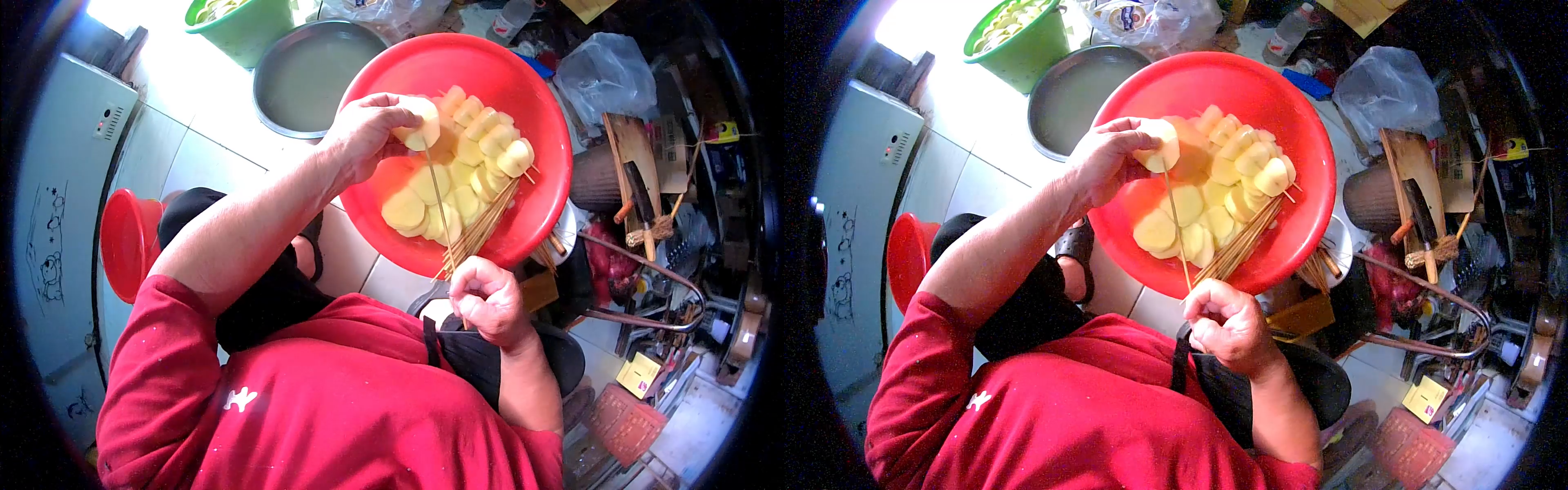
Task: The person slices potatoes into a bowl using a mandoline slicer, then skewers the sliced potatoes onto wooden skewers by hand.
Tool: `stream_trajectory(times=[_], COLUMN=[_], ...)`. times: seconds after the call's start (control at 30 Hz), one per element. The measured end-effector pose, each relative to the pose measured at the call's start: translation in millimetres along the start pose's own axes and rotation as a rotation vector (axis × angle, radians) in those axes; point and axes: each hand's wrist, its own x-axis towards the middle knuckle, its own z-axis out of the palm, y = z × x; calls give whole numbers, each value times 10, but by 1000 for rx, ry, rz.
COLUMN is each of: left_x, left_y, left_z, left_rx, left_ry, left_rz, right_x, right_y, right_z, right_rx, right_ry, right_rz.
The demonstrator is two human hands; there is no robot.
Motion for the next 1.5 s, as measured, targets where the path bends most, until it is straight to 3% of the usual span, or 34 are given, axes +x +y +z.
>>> stream_trajectory(times=[0.23, 0.37, 0.57, 0.87, 1.17, 1.4, 1.5], left_x=[-54, -72, -187, -113, -109, -352, -484], left_y=[38, 55, 85, 62, 77, -273, -374], left_z=[13, 27, 118, 37, 44, 244, 312], left_rx=[0, 84, 68, -5, 97, 474, 554], left_ry=[4, -35, 21, 82, 79, -233, -371], left_rz=[24, 58, 23, 12, 16, -215, -205], right_x=[-1, 6, 77, 117, 131, 242, 294], right_y=[-42, 34, 46, 232, 265, 144, 110], right_z=[-33, -126, -122, -158, -130, -50, -39], right_rx=[157, 91, 1, -92, -189, -155, -78], right_ry=[-69, -56, 249, 235, 294, 437, 438], right_rz=[-29, -54, -33, 119, 31, -36, -52])
